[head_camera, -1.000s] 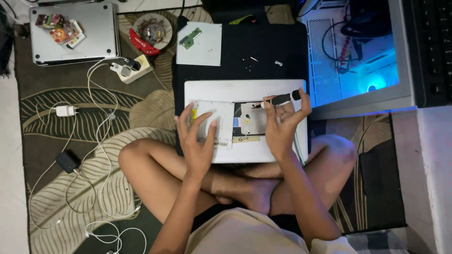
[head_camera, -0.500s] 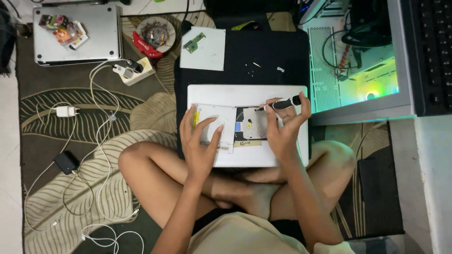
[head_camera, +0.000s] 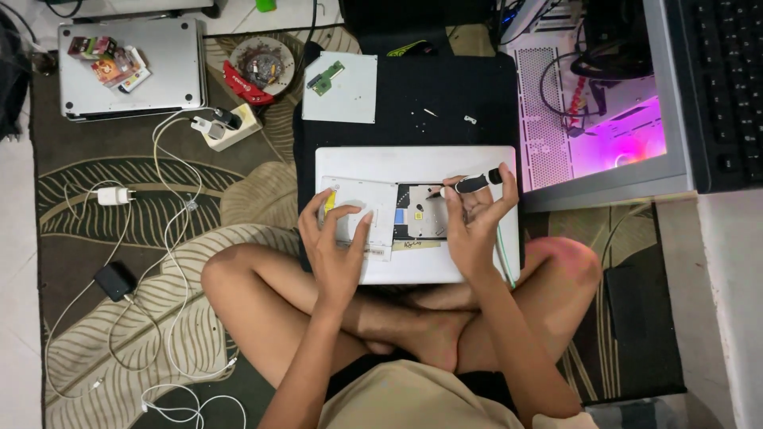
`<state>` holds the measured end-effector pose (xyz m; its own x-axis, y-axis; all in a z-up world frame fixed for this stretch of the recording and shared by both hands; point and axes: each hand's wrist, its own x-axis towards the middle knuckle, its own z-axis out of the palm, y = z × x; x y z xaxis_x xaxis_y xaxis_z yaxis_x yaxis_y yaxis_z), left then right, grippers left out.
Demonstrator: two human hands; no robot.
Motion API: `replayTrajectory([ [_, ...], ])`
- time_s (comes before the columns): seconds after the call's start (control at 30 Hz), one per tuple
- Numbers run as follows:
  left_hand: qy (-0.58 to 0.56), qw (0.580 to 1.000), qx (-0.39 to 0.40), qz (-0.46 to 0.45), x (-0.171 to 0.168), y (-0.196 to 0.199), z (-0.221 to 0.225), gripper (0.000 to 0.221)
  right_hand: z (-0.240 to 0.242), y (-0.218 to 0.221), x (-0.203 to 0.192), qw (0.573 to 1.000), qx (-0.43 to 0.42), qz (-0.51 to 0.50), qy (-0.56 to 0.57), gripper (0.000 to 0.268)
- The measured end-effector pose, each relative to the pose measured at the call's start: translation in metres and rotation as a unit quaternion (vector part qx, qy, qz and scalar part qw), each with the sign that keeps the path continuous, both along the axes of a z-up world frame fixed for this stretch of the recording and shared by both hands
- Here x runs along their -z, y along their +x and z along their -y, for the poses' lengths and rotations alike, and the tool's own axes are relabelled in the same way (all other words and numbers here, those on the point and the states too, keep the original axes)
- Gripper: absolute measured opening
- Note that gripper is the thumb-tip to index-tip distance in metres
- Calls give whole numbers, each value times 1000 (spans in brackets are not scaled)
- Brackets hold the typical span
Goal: A person sits on the floor and cleans a small circuit board with a toothbrush before using an electric screwdriver to work on a laptop component.
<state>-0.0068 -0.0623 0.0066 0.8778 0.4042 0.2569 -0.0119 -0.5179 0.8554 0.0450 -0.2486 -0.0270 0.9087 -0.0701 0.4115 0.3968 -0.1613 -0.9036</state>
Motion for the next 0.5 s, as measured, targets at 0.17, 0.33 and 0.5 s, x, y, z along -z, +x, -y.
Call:
replayTrajectory([
  [0.17,-7,1000,-4,-4,1,0,-1,17,5,10,-12,999,-8,48,-22,73],
  [0.33,0,1000,-1,-1,4,0,-1,18,10,17,6,994,2,99,-34,75],
  [0.5,4,1000,-2,10,3,2,-2,18,10,16,17,993,25,109,-31,77],
])
